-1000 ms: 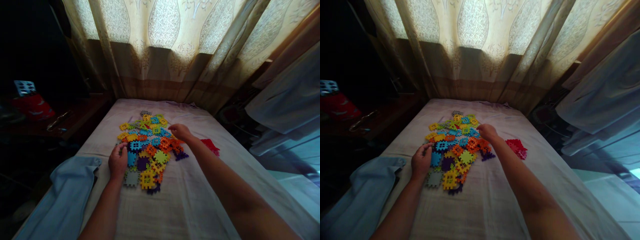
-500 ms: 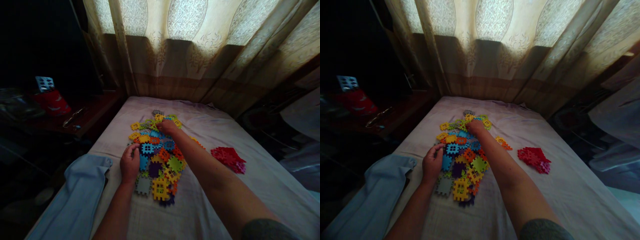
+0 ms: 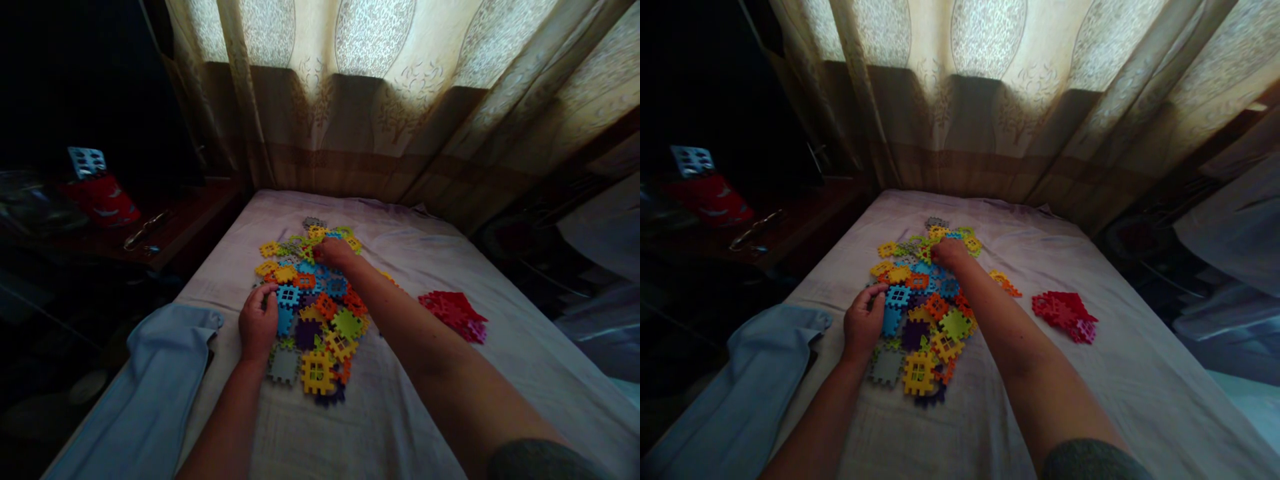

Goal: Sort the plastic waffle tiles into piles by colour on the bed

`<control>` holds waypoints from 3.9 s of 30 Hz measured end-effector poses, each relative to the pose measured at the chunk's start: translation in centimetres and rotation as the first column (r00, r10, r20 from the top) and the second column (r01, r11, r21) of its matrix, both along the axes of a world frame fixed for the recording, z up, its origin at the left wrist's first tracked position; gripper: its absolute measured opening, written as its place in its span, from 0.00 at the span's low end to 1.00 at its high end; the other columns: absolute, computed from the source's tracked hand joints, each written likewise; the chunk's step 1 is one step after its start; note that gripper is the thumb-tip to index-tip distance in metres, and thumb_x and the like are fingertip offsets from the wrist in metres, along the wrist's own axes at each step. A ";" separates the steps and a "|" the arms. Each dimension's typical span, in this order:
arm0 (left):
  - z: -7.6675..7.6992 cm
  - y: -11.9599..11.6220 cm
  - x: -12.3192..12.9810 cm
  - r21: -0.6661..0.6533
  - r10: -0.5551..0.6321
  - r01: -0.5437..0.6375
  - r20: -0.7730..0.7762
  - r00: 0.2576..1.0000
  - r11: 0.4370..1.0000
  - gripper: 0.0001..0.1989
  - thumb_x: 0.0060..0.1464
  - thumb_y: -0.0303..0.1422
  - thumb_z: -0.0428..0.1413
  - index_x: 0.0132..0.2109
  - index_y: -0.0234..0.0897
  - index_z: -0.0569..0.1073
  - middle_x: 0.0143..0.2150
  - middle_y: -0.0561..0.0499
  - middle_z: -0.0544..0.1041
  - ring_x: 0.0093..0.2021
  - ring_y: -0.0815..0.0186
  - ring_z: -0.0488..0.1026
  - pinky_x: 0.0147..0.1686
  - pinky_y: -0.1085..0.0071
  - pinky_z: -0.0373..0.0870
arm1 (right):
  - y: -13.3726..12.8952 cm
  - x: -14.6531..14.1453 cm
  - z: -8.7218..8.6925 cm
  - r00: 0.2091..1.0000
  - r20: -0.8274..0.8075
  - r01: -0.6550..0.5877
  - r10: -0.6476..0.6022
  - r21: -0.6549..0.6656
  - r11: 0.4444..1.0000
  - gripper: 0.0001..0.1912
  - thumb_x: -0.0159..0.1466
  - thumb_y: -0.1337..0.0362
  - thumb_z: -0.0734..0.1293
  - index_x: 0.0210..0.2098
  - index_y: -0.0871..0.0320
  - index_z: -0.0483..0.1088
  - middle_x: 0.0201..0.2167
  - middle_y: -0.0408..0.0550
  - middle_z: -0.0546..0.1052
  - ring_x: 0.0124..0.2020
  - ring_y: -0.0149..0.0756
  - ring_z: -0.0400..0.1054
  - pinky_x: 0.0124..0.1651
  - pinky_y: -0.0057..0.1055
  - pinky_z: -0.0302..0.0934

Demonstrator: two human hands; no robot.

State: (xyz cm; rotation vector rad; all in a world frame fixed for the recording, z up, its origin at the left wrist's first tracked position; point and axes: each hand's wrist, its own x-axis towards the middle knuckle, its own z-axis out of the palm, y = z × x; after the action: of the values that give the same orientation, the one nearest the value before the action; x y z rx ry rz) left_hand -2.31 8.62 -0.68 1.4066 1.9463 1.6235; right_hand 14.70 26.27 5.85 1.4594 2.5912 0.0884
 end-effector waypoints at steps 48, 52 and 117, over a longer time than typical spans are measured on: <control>0.5 0.4 -0.6 -0.152 0.055 -0.059 -0.029 0.998 0.987 0.19 0.52 0.42 0.50 0.44 0.39 0.79 0.41 0.48 0.81 0.40 0.59 0.76 0.43 0.64 0.72 | -15.2 26.0 -0.5 0.541 -0.369 0.826 -0.756 0.065 0.560 0.27 0.66 0.52 0.59 0.61 0.57 0.68 0.56 0.59 0.73 0.56 0.47 0.67 0.53 0.38 0.61; 0.7 0.3 -0.6 -0.149 0.055 -0.059 -0.030 0.998 0.987 0.18 0.52 0.41 0.51 0.43 0.40 0.79 0.40 0.48 0.81 0.40 0.58 0.77 0.43 0.64 0.71 | -16.8 22.7 -3.5 0.579 -0.441 0.795 -0.686 0.115 0.596 0.42 0.61 0.41 0.63 0.69 0.50 0.54 0.71 0.59 0.51 0.69 0.54 0.48 0.61 0.53 0.52; -0.6 0.1 -0.7 0.056 0.011 -0.003 -0.150 0.989 0.998 0.14 0.56 0.40 0.52 0.43 0.39 0.76 0.50 0.46 0.79 0.53 0.58 0.74 0.59 0.58 0.68 | 5.7 7.0 -2.3 0.764 -0.580 0.383 -0.282 0.056 0.922 0.33 0.65 0.43 0.60 0.64 0.52 0.62 0.67 0.58 0.60 0.67 0.51 0.53 0.63 0.51 0.53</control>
State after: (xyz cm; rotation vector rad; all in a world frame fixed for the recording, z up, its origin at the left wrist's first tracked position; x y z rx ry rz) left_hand -3.01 8.70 -1.29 1.5881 2.0029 1.6296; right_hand 21.74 31.95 3.56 2.2941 2.7319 -0.2060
